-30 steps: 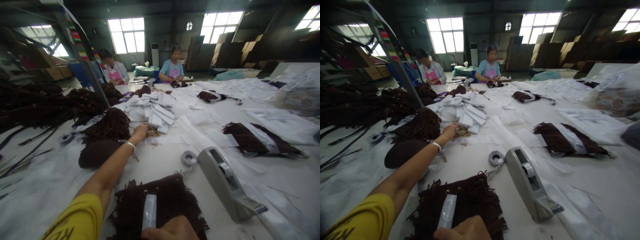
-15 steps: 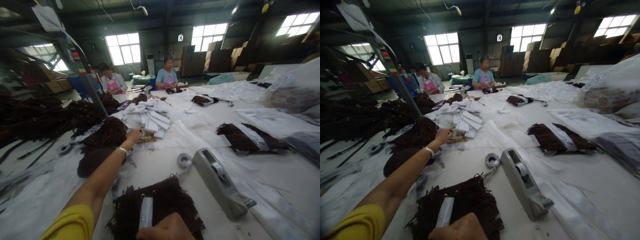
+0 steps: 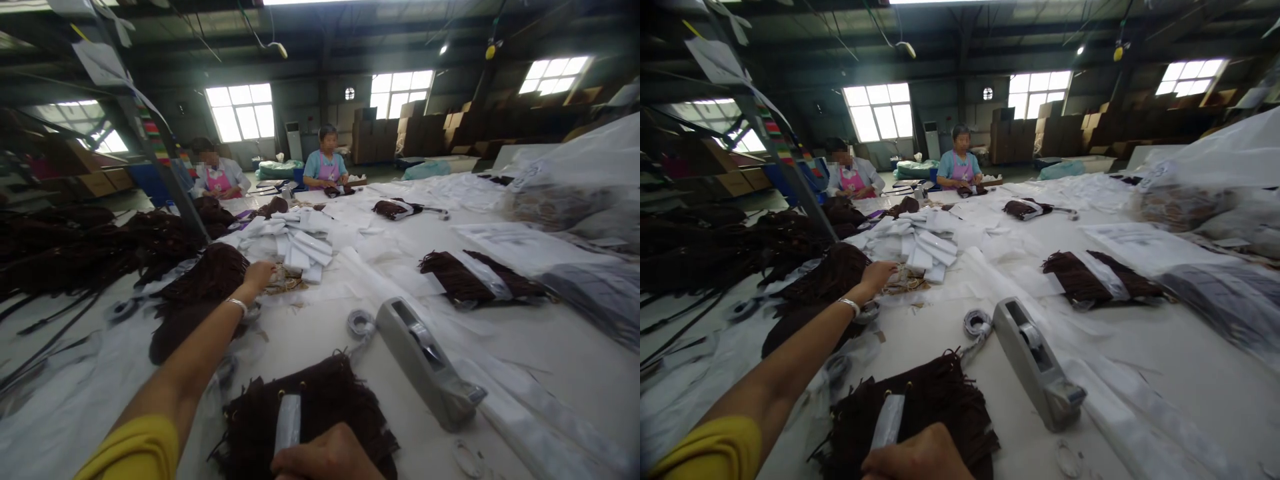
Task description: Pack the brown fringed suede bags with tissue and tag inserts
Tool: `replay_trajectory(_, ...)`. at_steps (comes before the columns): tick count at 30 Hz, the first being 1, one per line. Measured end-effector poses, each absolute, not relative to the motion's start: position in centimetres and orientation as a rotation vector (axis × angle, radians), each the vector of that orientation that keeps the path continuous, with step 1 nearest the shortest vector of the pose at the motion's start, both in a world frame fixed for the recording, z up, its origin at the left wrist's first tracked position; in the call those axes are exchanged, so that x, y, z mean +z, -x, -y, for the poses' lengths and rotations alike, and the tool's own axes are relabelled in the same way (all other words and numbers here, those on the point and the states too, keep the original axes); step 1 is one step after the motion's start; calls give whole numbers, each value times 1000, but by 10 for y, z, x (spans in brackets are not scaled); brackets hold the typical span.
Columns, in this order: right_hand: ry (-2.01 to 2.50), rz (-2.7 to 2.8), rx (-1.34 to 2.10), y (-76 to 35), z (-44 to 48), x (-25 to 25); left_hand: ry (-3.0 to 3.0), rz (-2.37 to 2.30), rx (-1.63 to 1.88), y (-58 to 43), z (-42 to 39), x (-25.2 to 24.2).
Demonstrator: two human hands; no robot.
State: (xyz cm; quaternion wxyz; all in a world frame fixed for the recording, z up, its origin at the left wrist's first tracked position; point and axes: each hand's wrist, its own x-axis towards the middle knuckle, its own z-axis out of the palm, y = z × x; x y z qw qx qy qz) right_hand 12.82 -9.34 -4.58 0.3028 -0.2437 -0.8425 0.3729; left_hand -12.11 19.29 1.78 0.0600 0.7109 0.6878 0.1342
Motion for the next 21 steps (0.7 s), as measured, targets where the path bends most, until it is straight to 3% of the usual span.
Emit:
replay_trajectory(10,814,1695,1024,-143,55,41,-2218,-1773,882,139,-109,135)
replay_trajectory(15,690,1534,1010,-108,2,59,-2367,-1532,852,113,-42,148)
replay_trajectory(21,564,1368,1592,-87,-15,54,-2576,-1433,854,97,16,128)
